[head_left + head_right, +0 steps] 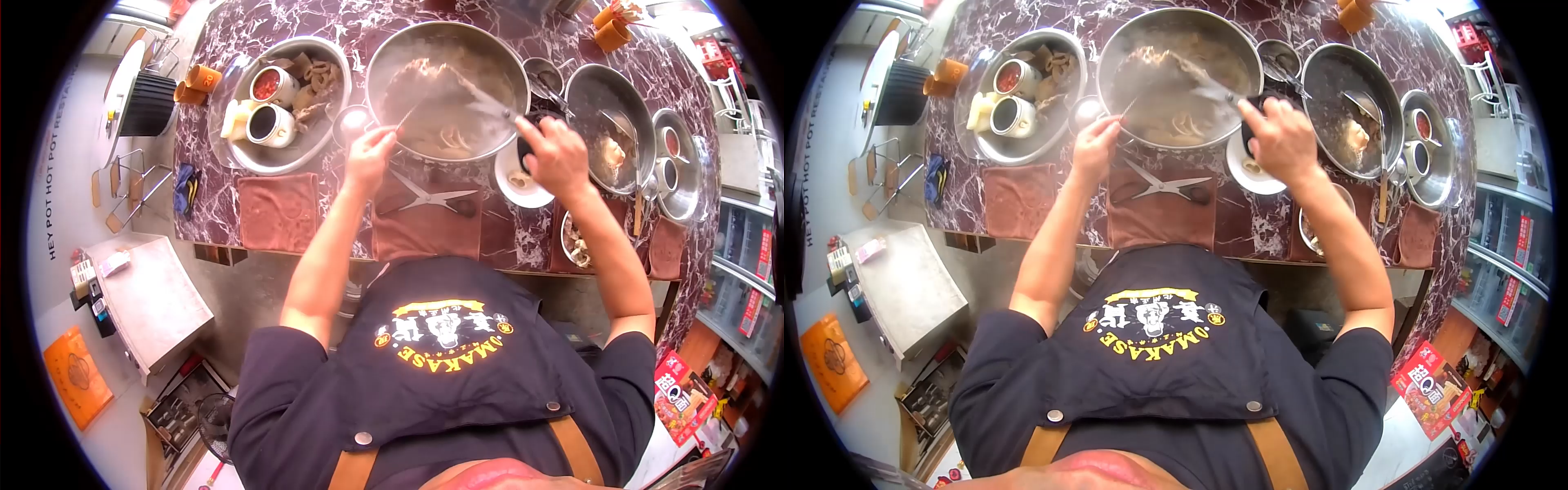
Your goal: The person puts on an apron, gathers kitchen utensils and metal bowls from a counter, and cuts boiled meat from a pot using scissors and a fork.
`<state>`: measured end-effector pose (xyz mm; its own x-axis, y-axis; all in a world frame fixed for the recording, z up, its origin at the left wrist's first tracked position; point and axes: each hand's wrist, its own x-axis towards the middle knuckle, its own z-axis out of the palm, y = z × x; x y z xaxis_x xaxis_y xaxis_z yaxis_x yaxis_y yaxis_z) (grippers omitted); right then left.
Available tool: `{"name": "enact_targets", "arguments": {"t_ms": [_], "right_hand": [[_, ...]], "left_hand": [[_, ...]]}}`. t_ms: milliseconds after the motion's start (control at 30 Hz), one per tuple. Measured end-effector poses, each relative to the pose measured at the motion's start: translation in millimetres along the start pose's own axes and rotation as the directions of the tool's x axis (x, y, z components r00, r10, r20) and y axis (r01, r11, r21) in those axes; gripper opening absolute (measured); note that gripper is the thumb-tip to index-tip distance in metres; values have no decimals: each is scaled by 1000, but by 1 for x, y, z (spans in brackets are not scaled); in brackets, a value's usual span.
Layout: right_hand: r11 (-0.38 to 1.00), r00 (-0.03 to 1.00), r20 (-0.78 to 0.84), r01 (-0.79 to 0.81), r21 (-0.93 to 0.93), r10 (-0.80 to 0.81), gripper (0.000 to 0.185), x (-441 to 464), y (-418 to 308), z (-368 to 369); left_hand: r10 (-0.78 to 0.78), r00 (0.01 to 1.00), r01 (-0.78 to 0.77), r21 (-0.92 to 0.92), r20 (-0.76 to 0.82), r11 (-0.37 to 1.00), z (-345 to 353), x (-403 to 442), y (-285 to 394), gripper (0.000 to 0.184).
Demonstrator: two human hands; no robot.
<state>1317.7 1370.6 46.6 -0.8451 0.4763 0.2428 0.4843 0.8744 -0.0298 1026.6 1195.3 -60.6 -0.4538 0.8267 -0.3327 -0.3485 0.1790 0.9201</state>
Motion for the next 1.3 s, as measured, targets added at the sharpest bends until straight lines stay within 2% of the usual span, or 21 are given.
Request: {"name": "enact_targets", "arguments": {"t_ms": [100, 167, 233, 300, 367, 433, 500, 633, 733, 800, 833, 900, 967, 1000, 1033, 1067, 1100, 1167, 1200, 1267, 1300], "right_hand": [[997, 997, -72, -23, 74, 28, 61, -31, -18, 26], [991, 997, -13, -79, 107, 81, 63, -45, -27, 33], [987, 995, 11, -101, 128, 100, 63, -53, -31, 31], [987, 991, 84, -113, 117, 104, 61, -59, -31, 29], [986, 991, 99, -106, 130, 94, 56, -61, -28, 30], [992, 989, 142, -54, 114, 38, 52, -61, -26, 31], [992, 990, 136, -44, 115, 28, 47, -57, -22, 27], [980, 955, 293, -95, 176, 40, 46, -43, -6, 11], [905, 822, 554, -326, 271, 130, 45, -25, 12, -11], [856, 764, 620, -431, 286, 178, 44, -6, 33, -10], [839, 751, 629, -465, 284, 203, 43, 5, 42, -7], [875, 772, 591, -431, 219, 233, 43, 27, 59, 12], [915, 780, 577, -382, 129, 244, 41, 53, 61, 24], [913, 736, 629, -395, 100, 249, 38, 69, 57, 32], [911, 689, 679, -406, 71, 254, 35, 84, 53, 42], [915, 691, 683, -396, 83, 237, 32, 93, 50, 60], [918, 693, 687, -385, 93, 221, 29, 96, 47, 80], [945, 784, 588, -312, 95, 199, 30, 89, 43, 90], [947, 828, 522, -301, 110, 203, 33, 77, 43, 90], [946, 879, 439, -281, 160, 187, 42, 53, 46, 82], [946, 878, 442, -280, 162, 184, 42, 45, 44, 77]], "left_hand": [[-68, 996, 67, -30, -49, 997, -7, -23, -33, 23], [-67, 995, 65, -29, -68, 997, -7, -32, -40, 23], [63, 995, -46, 196, -83, 979, -6, -36, -43, 24], [94, 994, -76, 260, -58, 963, -11, -36, -39, 24], [55, 996, 2, 634, -71, 774, 0, -46, -7, 24], [97, 992, -15, 713, -74, 701, 1, -50, 0, 24], [105, 992, 13, 862, -76, 506, 2, -55, 18, 22], [4, 1000, -16, 931, 15, 364, -15, -51, 64, 19], [95, 989, -135, 939, 110, 316, -21, -32, 100, 17], [136, 973, -214, 947, 185, 241, -12, 3, 121, 16], [244, 920, -338, 936, 306, 100, -11, 25, 121, 17], [140, 915, -387, 922, 379, 29, 12, 67, 132, 20], [-104, 970, -231, 966, 219, -117, 34, 118, 125, 22], [-194, 965, -209, 961, 174, -179, 43, 138, 117, 24], [-248, 961, -172, 968, 124, -184, 49, 158, 98, 25], [-383, 912, -139, 989, 149, 54, 59, 160, 97, 25], [-385, 911, -107, 986, 147, 124, 59, 166, 82, 25], [-298, 928, -133, 944, 226, 300, 35, 172, 53, 24], [-294, 930, -129, 944, 222, 304, 20, 170, 44, 24], [-191, 950, -106, 828, 249, 550, -6, 152, 32, 25], [-194, 950, -101, 828, 245, 551, -9, 143, 28, 25]]}}
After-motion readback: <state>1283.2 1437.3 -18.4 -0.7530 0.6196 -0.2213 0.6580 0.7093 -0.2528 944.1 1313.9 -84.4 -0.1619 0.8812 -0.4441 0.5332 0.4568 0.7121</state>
